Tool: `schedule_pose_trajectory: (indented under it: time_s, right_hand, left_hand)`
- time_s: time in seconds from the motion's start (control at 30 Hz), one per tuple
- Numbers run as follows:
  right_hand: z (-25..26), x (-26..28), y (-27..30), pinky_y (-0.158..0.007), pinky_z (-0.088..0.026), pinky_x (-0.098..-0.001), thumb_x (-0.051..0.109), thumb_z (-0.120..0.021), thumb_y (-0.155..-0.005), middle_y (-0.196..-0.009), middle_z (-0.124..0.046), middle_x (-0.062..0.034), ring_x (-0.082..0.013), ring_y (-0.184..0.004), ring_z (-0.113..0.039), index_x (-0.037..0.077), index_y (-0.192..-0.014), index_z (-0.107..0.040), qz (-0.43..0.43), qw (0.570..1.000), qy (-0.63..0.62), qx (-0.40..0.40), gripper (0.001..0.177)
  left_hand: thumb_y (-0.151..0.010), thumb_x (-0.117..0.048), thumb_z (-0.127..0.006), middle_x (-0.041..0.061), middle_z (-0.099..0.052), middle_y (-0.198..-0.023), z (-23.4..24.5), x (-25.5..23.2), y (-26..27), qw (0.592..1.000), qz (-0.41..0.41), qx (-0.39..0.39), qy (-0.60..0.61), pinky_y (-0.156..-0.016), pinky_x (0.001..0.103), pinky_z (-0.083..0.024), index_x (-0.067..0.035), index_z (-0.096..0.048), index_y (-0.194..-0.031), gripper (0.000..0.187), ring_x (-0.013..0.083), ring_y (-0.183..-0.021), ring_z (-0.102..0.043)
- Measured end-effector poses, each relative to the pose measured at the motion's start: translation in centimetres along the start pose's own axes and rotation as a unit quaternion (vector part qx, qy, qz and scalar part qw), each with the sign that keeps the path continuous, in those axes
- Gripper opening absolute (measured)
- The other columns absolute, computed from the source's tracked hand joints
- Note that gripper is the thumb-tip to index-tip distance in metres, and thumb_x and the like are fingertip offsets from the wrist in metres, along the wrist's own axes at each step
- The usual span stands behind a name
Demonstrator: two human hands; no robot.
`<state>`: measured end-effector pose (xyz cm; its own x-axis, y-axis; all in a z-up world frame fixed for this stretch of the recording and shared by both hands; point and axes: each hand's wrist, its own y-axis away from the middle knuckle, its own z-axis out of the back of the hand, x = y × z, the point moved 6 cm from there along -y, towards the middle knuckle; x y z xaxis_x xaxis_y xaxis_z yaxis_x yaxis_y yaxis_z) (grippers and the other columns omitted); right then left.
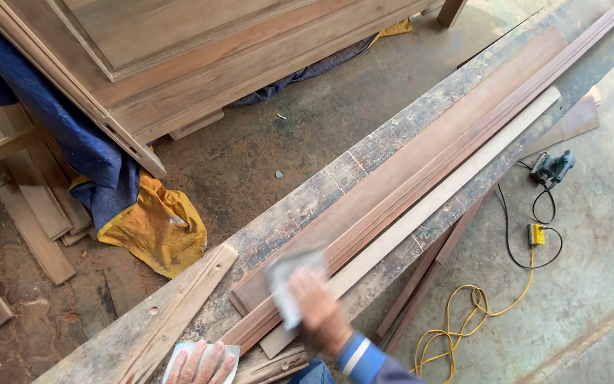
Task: Manually sand a wooden plank using sandpaper.
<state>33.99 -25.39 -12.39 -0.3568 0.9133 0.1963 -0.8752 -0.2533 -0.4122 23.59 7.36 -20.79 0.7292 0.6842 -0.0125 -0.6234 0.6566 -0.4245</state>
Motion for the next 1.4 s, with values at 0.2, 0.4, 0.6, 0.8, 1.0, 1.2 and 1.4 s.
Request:
schedule_pose_trajectory:
  time_s: [0.2,0.4,0.6,0.8,1.0,1.2,1.4]
  right_hand:
    - [2.4,-11.2,-3.2,-0.098,-0.054,-0.0440,0.016,-0.070,-0.100,-0.117,-0.067,-0.0181,-0.0304,-0.111,-0.065,0.001,-0.121,-0.065,0.047,0.999,0.014,-0.003,0.026]
    - [2.5,-8.5,-1.0,-0.094,-0.054,-0.0438,0.011,-0.054,-0.104,-0.114,-0.068,-0.0249,-0.0340,-0.106,-0.065,-0.006,-0.118,-0.067,-0.222,0.973,0.009,-0.060,0.025]
    - [1.8,-6.8,-0.9,-0.102,-0.055,-0.0448,0.018,-0.053,-0.101,-0.117,-0.073,-0.0225,-0.0353,-0.113,-0.070,-0.002,-0.115,-0.070,-0.229,0.972,0.055,-0.012,0.030]
    - [6.2,-18.9,0.0,-0.090,-0.060,-0.0413,0.023,-0.059,-0.106,-0.115,-0.073,-0.0253,-0.0346,-0.102,-0.073,-0.006,-0.118,-0.072,-0.419,0.896,0.056,-0.138,0.034]
    - [4.5,-18.4,3.1,-0.098,-0.059,-0.0435,0.028,-0.053,-0.108,-0.122,-0.070,-0.0237,-0.0345,-0.110,-0.070,-0.004,-0.126,-0.065,-0.411,0.893,0.000,-0.184,0.038]
    - [0.9,-5.1,1.0,-0.122,-0.039,-0.0494,0.012,-0.066,-0.097,-0.135,-0.067,-0.0121,-0.0271,-0.132,-0.062,0.009,-0.133,-0.064,0.104,0.994,0.006,-0.016,0.036]
    - [3.0,-15.8,0.5,-0.118,-0.047,-0.0443,0.015,-0.072,-0.096,-0.135,-0.064,-0.0218,-0.0333,-0.132,-0.060,-0.001,-0.134,-0.060,-0.022,0.997,0.068,0.028,0.043]
  left_hand:
    - [-0.086,-0.037,-0.065,0.002,-0.061,-0.137,-1.9,-0.2,1.9,0.999,-0.003,0.034,-0.003,-0.099,0.056,-0.046,-0.034,-0.054,-0.136,0.052,0.0368,-0.118,-0.061]
    - [-0.082,-0.032,-0.068,0.000,-0.064,-0.131,-3.0,0.2,0.0,1.000,0.004,0.004,0.010,-0.087,0.055,-0.054,-0.035,-0.058,-0.132,0.052,0.0379,-0.110,-0.064]
    - [-0.082,-0.031,-0.072,-0.001,-0.063,-0.131,-4.7,0.0,1.7,0.999,-0.014,-0.035,-0.008,-0.083,0.053,-0.054,-0.037,-0.057,-0.133,0.054,0.0376,-0.108,-0.062]
    - [-0.081,-0.039,-0.072,0.001,-0.061,-0.132,-5.2,0.3,2.4,1.000,-0.009,0.010,0.017,-0.085,0.056,-0.054,-0.038,-0.057,-0.132,0.054,0.0376,-0.112,-0.060]
    - [-0.083,-0.042,-0.066,0.006,-0.059,-0.137,-4.1,0.4,1.7,0.997,0.000,0.059,0.046,-0.093,0.057,-0.051,-0.035,-0.059,-0.131,0.049,0.0389,-0.118,-0.059]
    - [-0.092,-0.039,-0.061,0.005,-0.058,-0.141,-2.0,-0.3,-0.3,0.999,0.008,0.029,0.018,-0.100,0.054,-0.048,-0.032,-0.058,-0.135,0.044,0.0370,-0.122,-0.058]
    - [-0.089,-0.036,-0.061,0.005,-0.059,-0.139,-1.9,-0.2,-0.5,0.997,0.035,0.065,0.033,-0.103,0.055,-0.045,-0.033,-0.059,-0.133,0.045,0.0377,-0.123,-0.058]
